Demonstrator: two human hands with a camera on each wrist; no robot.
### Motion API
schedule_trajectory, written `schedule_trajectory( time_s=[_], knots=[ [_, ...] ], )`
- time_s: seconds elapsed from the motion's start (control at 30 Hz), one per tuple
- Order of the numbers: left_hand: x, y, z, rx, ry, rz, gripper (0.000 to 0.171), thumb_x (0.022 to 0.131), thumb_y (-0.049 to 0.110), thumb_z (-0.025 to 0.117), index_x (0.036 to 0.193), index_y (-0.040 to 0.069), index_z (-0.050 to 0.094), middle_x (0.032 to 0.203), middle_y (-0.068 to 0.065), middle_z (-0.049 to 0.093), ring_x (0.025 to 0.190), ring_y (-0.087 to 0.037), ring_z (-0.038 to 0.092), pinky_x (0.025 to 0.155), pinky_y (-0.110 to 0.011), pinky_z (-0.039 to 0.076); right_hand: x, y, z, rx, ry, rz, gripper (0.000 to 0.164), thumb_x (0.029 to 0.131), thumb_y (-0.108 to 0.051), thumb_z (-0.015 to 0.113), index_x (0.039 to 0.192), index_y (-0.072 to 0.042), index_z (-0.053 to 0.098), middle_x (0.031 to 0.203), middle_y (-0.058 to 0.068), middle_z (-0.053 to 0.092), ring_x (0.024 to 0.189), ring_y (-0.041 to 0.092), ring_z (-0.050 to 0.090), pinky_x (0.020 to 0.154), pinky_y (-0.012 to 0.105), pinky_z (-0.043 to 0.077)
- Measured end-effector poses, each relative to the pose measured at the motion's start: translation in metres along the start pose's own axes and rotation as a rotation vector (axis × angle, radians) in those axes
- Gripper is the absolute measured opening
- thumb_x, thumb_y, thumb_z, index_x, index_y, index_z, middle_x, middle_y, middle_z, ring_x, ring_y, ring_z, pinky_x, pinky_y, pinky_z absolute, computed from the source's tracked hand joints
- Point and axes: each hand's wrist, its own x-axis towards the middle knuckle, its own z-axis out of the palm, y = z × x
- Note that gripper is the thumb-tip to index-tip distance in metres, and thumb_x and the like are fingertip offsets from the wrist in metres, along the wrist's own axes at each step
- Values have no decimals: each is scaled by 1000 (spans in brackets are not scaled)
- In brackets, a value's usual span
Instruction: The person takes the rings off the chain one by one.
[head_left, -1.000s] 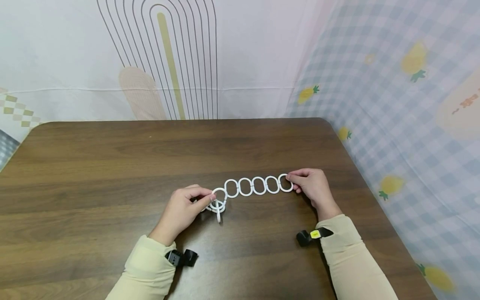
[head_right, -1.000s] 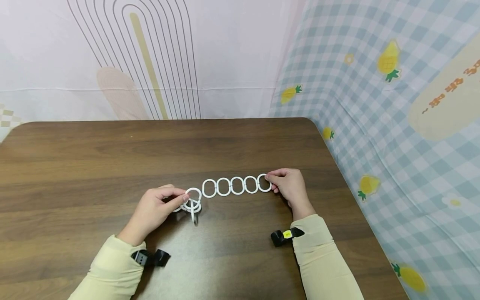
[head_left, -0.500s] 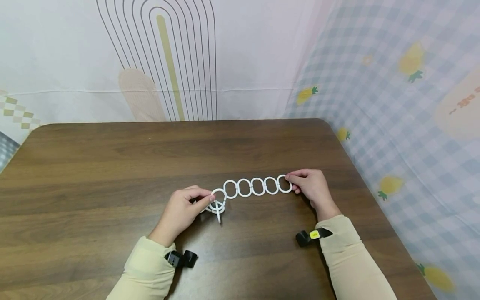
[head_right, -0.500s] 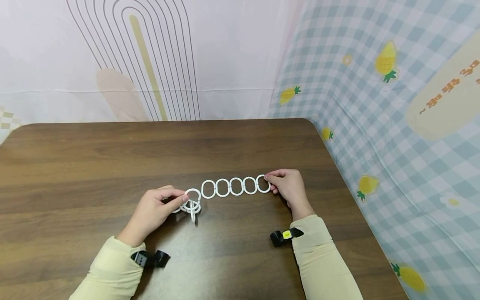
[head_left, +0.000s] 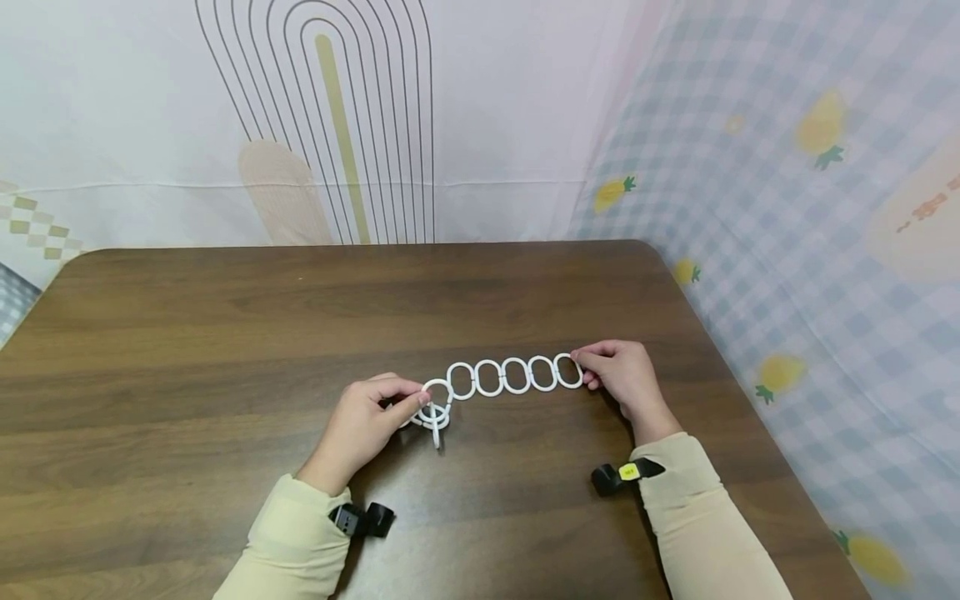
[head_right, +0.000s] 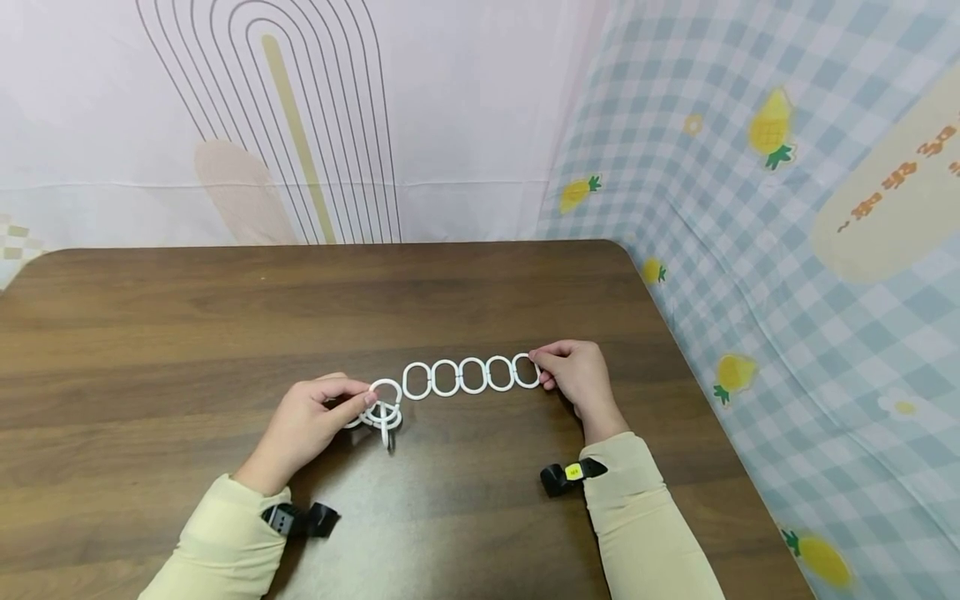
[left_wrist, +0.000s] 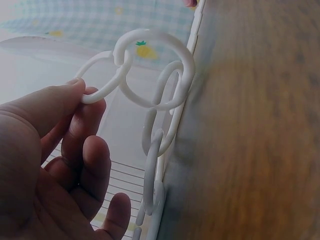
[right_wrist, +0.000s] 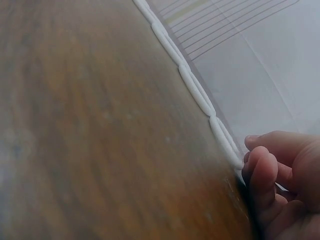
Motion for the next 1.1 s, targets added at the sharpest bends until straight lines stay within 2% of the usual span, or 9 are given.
schedule_trajectory(
  time_s=[1.1],
  knots=[
    [0, -1, 0, -13, 4, 3, 6, 90, 14, 76, 93, 11, 80, 88, 7, 73, 83, -8, 64, 76, -26, 50, 0, 0, 1, -17, 8, -14, 26, 90, -15, 75, 99, 9, 72, 62, 1, 64, 50, 6, 57, 51, 25, 55]
  ],
)
